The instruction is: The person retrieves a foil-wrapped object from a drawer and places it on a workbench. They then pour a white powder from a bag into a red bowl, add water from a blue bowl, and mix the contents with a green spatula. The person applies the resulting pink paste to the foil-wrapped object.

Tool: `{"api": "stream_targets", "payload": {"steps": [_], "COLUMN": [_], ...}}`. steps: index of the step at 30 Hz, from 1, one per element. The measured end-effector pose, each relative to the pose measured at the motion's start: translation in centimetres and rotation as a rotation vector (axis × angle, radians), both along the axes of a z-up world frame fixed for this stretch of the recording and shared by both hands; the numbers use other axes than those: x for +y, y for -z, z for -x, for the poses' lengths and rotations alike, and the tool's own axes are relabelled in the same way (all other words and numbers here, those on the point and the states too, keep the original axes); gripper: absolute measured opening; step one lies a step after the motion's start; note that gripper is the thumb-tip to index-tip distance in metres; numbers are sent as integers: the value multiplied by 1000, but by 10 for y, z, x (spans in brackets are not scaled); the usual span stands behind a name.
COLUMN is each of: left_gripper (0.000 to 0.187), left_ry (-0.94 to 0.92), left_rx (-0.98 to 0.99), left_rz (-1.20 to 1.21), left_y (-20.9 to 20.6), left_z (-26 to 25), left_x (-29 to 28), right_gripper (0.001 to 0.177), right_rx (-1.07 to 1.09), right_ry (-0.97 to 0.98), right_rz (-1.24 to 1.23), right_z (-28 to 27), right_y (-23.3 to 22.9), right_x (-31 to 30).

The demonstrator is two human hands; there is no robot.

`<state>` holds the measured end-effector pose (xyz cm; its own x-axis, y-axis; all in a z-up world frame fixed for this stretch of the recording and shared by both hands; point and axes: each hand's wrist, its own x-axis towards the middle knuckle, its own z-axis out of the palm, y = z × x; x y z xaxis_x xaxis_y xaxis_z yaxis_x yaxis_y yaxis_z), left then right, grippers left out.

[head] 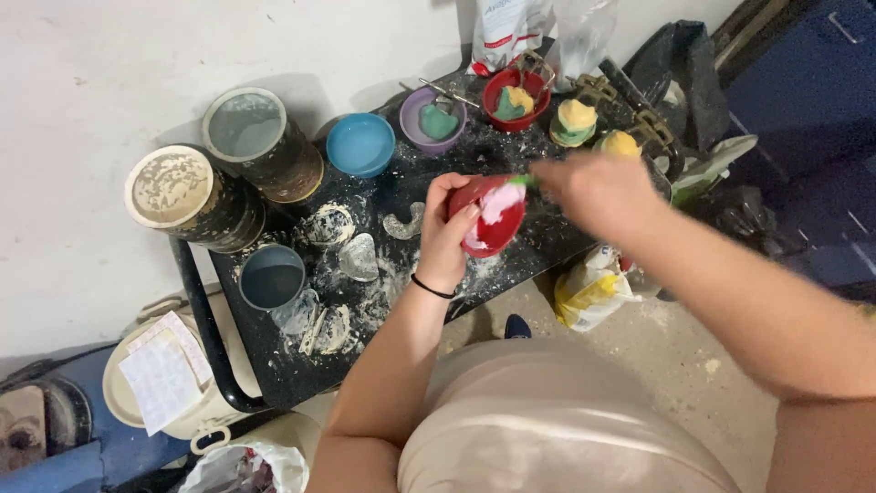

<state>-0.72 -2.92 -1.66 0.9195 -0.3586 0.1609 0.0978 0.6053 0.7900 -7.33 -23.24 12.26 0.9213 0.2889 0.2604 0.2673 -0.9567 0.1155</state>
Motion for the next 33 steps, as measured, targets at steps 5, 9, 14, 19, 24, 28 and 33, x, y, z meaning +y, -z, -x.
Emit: {"api": "stream_targets", "payload": {"steps": [5,9,14,19,24,28,33], "left_gripper": [65,57,54,54,56,51,49], "left_ry": [70,120,119,108,41,3,-51], "left_rx": [-37,47,49,66,12,49,10], "left_rz": [163,323,261,260,142,156,85], "left_y": [5,8,12,20,14,6,13], "left_z": [-15,-15,-12,-25,-20,-20,-14], "left_x": [4,-10,-11,-15,-7,-14,-19], "right_gripper": [22,12,20,16,21,19,18], "right_rx": [-142,-190,4,-116,24,-137,-181], "right_ry": [-12,14,-96,33,-30,50,49], "right_rz": [18,125,32,115,13,149,157], "right_z": [23,33,42,35,31,29,18], "right_y": [18,34,-1,13,10,24,21], "right_x": [28,59,60,64,54,64,44]}}
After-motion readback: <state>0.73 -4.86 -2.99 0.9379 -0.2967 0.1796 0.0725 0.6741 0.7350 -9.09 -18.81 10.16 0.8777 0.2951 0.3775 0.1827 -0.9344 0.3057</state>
